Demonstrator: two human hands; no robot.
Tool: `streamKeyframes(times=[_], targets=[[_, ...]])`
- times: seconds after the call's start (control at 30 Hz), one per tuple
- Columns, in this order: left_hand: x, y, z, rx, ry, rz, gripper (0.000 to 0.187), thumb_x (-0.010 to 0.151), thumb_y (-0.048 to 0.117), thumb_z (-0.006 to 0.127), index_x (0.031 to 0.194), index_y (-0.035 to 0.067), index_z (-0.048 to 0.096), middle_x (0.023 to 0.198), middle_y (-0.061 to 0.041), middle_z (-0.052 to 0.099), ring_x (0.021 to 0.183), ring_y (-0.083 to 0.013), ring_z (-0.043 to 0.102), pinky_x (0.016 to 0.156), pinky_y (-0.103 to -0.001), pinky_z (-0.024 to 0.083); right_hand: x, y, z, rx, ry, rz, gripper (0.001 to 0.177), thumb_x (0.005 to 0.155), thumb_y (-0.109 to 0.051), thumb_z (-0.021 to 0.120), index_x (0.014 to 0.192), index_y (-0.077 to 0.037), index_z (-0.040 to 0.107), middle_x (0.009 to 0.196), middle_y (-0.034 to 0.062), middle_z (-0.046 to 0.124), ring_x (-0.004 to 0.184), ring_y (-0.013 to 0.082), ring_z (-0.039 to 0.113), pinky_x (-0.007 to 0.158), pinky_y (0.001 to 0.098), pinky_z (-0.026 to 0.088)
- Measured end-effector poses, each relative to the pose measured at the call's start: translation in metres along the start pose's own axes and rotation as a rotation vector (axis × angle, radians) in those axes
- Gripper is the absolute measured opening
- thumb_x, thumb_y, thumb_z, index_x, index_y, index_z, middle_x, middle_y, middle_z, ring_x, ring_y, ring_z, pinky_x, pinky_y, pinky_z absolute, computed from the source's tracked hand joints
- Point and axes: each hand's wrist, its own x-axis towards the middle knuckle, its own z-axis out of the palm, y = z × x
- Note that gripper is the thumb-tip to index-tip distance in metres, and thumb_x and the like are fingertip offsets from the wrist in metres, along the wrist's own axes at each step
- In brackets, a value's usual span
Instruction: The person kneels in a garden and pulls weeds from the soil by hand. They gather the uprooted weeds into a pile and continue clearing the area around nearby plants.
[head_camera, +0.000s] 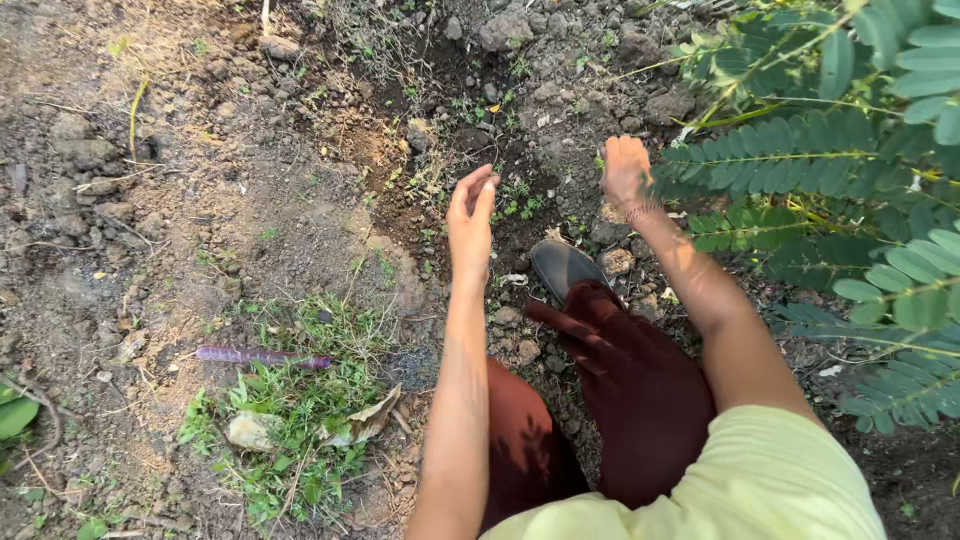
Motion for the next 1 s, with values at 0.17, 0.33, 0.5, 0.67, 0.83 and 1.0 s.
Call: streamKeyframes(times=[0.17,0.33,0.5,0.67,0.83,1.0], targets=[[0.012,-0.022,0.012,-0.096,0.042,-0.049,0.033,0.104,0.02,0.057,0.134,0.007,0.063,0.127,-0.008,0.071,0.118,-0.0158,0.064,0.095,-0.032,0.05,-0.01,0.0,0.007,-0.174,-0.115,-0.079,0.048,0.081,-0.05,0.066,0.095,-0.004,0.06,0.089,0.0142,0.059,0.086,0.0328,0.059,0.075,0.0453,0.048],[0.012,-0.055,0.005,-0.063,0.066,-0.122,0.032,0.103,0.023,0.058,0.133,0.01,0.062,0.126,-0.005,0.071,0.119,-0.0146,0.065,0.092,-0.031,0.05,0.004,0.008,0.027,-0.332,-0.223,-0.172,0.006,0.093,-0.016,0.064,0.098,-0.011,0.063,0.098,0.0094,0.062,0.096,0.0289,0.062,0.081,0.0424,0.049],[0.011,-0.085,0.001,-0.118,0.067,-0.151,0.031,0.104,0.022,0.058,0.132,0.009,0.063,0.123,-0.005,0.073,0.117,-0.0173,0.066,0.094,-0.031,0.051,0.009,-0.006,0.039,0.018,-0.168,-0.244,0.011,0.085,-0.01,0.062,0.096,-0.011,0.064,0.094,0.0112,0.062,0.093,0.0308,0.063,0.083,0.0435,0.051],[0.017,-0.097,-0.002,-0.109,0.043,-0.104,0.031,0.104,0.021,0.058,0.132,0.008,0.062,0.123,-0.007,0.072,0.115,-0.0171,0.066,0.092,-0.031,0.05,0.016,-0.034,0.062,-0.104,-0.249,-0.438,0.036,0.091,-0.01,0.059,0.126,-0.003,0.061,0.087,0.0086,0.063,0.082,0.0283,0.064,0.074,0.0422,0.051],[0.023,-0.089,-0.014,-0.088,0.026,-0.096,0.031,0.105,0.021,0.058,0.132,0.007,0.063,0.125,-0.007,0.072,0.11,-0.0169,0.066,0.093,-0.031,0.051,0.018,-0.034,0.088,-0.502,-0.306,-0.579,0.029,0.092,-0.023,0.057,0.114,-0.004,0.063,0.081,0.0053,0.067,0.074,0.0206,0.065,0.068,0.0363,0.049],[0.029,-0.08,-0.036,-0.182,0.063,-0.192,0.032,0.104,0.023,0.057,0.132,0.009,0.063,0.123,-0.007,0.071,0.109,-0.0153,0.067,0.092,-0.031,0.054,0.029,-0.037,0.091,-0.337,-0.455,-0.357,0.01,0.103,-0.016,0.057,0.1,-0.007,0.061,0.091,0.0118,0.072,0.087,0.0304,0.069,0.079,0.0451,0.052]])
